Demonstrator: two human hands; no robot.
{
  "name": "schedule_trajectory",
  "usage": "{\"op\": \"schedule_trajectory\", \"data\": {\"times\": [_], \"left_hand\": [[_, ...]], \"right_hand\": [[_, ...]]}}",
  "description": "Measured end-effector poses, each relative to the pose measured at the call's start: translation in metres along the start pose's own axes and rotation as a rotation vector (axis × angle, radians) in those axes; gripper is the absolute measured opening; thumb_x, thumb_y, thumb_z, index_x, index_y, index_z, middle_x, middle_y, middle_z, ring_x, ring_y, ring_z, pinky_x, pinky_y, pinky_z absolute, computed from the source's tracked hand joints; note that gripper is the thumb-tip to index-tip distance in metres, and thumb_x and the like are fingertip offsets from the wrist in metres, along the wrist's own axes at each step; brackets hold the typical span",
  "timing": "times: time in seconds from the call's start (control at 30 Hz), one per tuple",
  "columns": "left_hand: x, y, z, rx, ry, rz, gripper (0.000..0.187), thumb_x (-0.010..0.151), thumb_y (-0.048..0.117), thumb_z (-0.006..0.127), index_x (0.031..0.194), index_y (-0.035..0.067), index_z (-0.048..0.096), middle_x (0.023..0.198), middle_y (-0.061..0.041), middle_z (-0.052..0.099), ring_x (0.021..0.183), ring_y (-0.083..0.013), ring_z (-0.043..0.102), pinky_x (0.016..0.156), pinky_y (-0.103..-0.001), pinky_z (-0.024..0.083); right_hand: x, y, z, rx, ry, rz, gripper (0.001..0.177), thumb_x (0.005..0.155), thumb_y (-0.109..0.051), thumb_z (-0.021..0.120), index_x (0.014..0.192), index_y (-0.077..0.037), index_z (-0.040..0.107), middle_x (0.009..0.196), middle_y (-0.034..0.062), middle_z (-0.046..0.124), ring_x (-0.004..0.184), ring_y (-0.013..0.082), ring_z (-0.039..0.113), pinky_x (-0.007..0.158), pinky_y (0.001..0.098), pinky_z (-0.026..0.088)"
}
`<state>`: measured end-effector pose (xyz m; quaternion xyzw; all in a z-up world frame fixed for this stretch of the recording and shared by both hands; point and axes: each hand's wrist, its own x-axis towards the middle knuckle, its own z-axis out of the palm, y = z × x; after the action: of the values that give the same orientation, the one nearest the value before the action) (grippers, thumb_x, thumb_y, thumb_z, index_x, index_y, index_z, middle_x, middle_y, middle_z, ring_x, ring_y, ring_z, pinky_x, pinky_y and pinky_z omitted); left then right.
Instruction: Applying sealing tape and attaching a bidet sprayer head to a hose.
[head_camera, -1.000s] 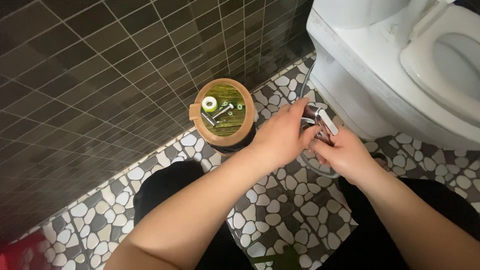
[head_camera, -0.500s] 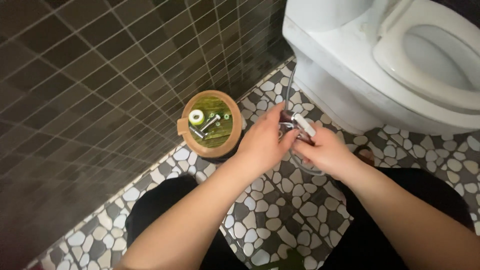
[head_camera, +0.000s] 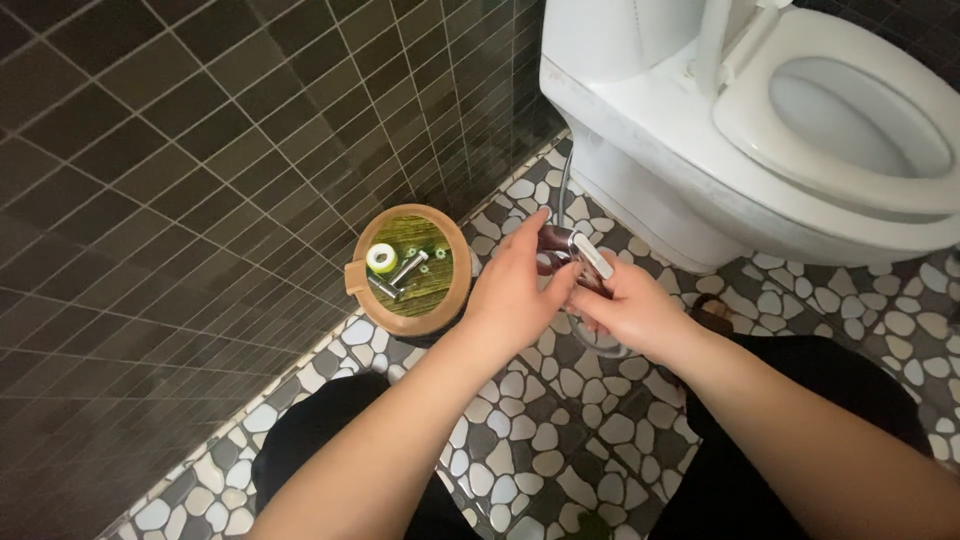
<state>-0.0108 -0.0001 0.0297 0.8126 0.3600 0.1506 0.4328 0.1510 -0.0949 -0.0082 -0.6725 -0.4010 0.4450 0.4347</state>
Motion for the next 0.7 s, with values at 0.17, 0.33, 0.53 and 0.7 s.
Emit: {"op": "schedule_trajectory", "data": {"times": [0.17,0.33,0.53,0.7], "left_hand": [[-0.001,0.005,0.003,-0.016,0.062,0.0,0.084,0.102,0.033,0.07,0.167,-0.002,0.03,0.151,-0.037,0.051,0.139,-0.0536,0.058,0.114,-0.06,0.049],[0.003,0.011,0.008,-0.067,0.133,-0.055,0.095,0.1,0.035,0.072,0.17,0.0,0.019,0.145,-0.037,0.058,0.136,-0.0519,0.061,0.113,-0.061,0.05],[0.015,-0.008,0.024,-0.077,0.305,-0.011,0.081,0.093,0.037,0.083,0.159,0.005,0.048,0.138,-0.027,0.06,0.129,-0.0488,0.067,0.11,-0.055,0.056],[0.006,-0.003,0.025,-0.2,0.32,-0.026,0.082,0.089,0.036,0.087,0.158,0.011,0.051,0.122,-0.013,0.077,0.106,-0.0318,0.081,0.093,-0.046,0.065]], "right_hand": [[0.005,0.003,0.001,0.023,0.0,-0.027,0.011,0.103,-0.009,0.065,0.095,-0.002,0.062,0.063,0.015,0.069,0.051,0.0219,0.063,0.05,0.0327,0.053],[0.021,0.026,0.002,0.106,0.007,-0.091,0.009,0.105,-0.009,0.064,0.098,-0.004,0.065,0.066,0.016,0.072,0.049,0.0207,0.065,0.046,0.029,0.053],[0.01,0.003,0.018,0.257,0.119,-0.109,0.006,0.103,-0.005,0.065,0.1,0.0,0.068,0.071,0.0227,0.073,0.059,0.0258,0.076,0.056,0.0381,0.065],[-0.001,-0.005,0.023,-0.129,0.24,-0.173,0.02,0.095,-0.02,0.079,0.094,-0.002,0.073,0.079,0.0174,0.079,0.078,0.0285,0.078,0.07,0.0413,0.06]]}}
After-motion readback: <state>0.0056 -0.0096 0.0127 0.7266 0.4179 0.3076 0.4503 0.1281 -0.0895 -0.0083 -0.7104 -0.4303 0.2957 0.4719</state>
